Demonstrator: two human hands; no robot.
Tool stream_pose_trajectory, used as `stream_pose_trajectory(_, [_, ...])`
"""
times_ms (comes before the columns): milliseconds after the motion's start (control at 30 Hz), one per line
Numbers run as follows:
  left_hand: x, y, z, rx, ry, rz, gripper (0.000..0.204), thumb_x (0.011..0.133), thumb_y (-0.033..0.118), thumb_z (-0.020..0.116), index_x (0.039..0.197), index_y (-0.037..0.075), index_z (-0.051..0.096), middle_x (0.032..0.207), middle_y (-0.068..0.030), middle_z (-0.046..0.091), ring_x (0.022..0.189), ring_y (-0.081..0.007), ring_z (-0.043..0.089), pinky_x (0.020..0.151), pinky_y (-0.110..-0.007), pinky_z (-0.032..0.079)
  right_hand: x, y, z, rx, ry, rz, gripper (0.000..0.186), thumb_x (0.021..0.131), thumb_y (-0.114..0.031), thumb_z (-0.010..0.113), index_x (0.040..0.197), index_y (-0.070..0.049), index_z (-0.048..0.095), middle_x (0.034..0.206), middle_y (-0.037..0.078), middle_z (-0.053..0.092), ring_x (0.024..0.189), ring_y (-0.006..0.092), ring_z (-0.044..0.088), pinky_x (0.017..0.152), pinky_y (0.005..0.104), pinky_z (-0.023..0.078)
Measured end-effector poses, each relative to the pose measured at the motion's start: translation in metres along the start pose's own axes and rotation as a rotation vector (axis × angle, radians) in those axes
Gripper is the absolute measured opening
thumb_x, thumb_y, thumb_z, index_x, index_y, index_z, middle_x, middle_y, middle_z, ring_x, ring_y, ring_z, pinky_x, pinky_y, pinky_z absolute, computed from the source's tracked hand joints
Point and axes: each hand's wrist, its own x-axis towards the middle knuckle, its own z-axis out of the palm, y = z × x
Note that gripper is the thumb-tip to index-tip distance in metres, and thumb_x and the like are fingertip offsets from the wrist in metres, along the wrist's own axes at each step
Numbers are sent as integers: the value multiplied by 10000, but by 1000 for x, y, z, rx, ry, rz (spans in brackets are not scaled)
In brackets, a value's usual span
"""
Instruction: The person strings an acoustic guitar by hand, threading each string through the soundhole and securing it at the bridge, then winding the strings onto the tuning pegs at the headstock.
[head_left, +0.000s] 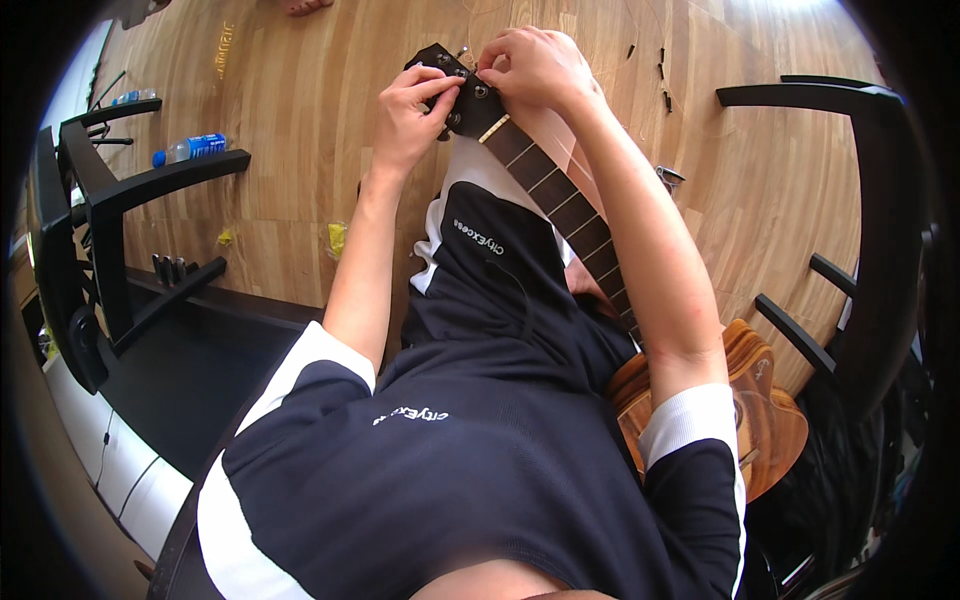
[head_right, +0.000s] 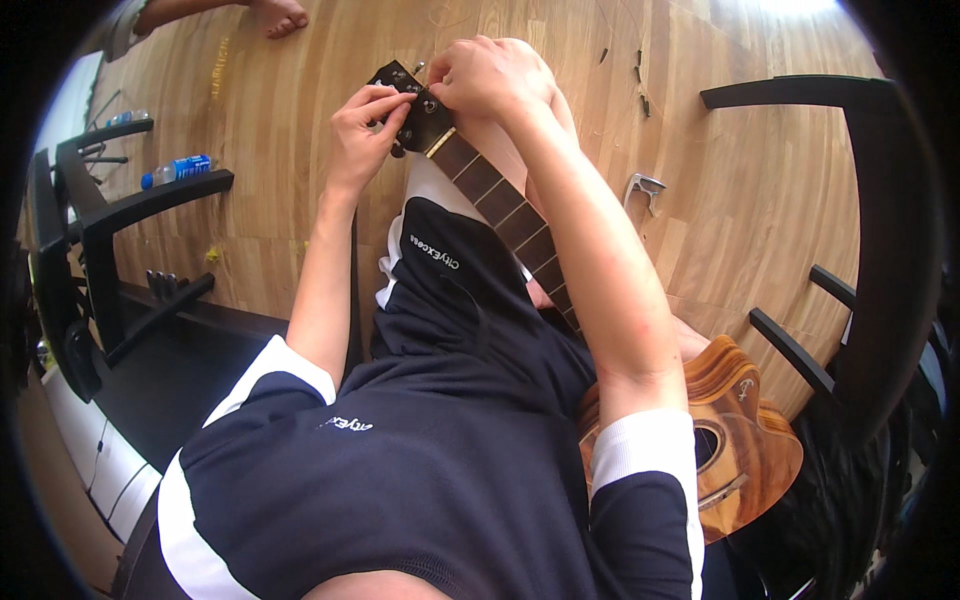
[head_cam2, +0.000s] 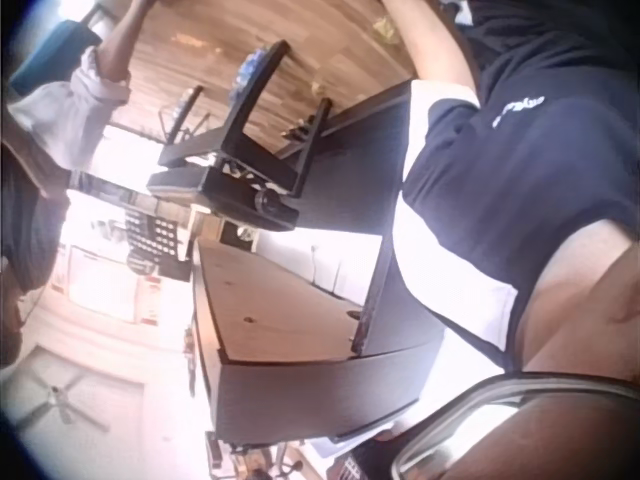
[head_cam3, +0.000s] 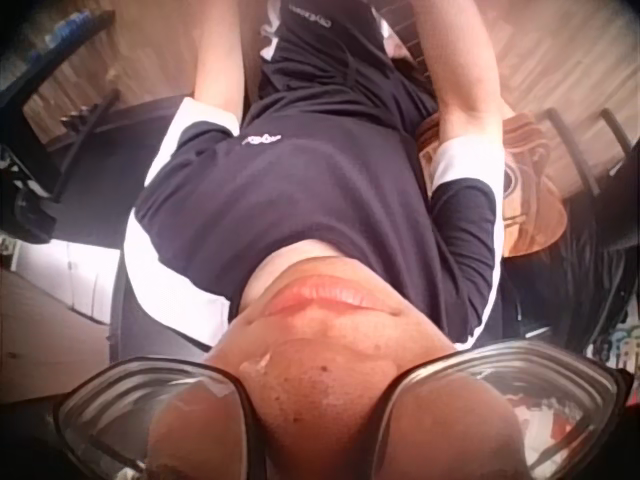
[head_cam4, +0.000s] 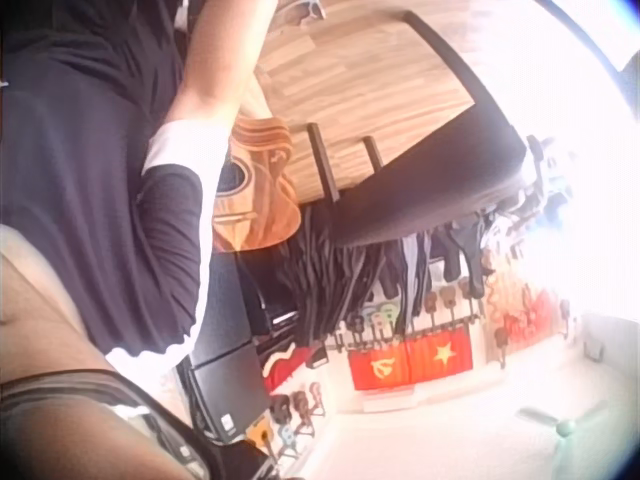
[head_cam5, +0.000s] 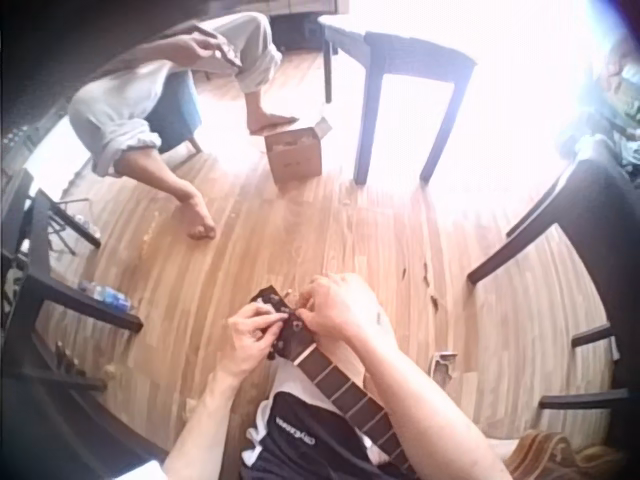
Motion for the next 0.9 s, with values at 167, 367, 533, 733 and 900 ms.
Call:
stream_pose_trajectory(167, [4, -6, 0, 20, -24, 51, 143, 856, 69, 711, 986, 62, 770, 887, -56, 693, 747, -147, 633, 668, -277, 497, -8, -26, -8, 75, 78, 123, 194, 800, -279, 674, 898, -129, 750, 810, 75, 714, 820, 264, 680, 802, 372, 524])
stream_pose_trajectory(367, [12, 4, 4, 1, 48, 2, 111, 782, 73, 751, 887, 39, 768, 812, -88, 718, 678, -182, 671, 614, -283, 521, -9, -14, 19, 224, 261, 87, 149, 798, -203, 689, 881, -89, 737, 767, 89, 692, 757, 233, 659, 734, 354, 513])
stream_pose_trajectory(533, [11, 3, 4, -49, 59, -114, 132, 752, 85, 797, 864, 32, 753, 768, -57, 736, 642, -116, 672, 613, -253, 522, -13, -12, 23, 331, 241, 134, 144, 783, -169, 664, 859, -64, 727, 906, 125, 699, 879, 314, 665, 819, 408, 510])
stream_pose_trajectory(733, [9, -4, 5, -67, 43, -112, 158, 777, 105, 810, 909, 38, 753, 773, -10, 734, 645, -50, 629, 598, -214, 488, -13, -10, 34, 310, 302, 67, 126, 786, -167, 663, 818, -54, 709, 867, 123, 682, 857, 323, 656, 807, 417, 504])
stream_pose_trajectory(900, [10, -10, 9, -131, 87, -162, 223, 745, 100, 825, 939, 26, 746, 762, -46, 737, 679, -82, 677, 621, -229, 519, -12, -12, 36, 296, 315, 80, 131, 793, -174, 661, 832, -60, 712, 887, 117, 684, 872, 321, 658, 824, 417, 498])
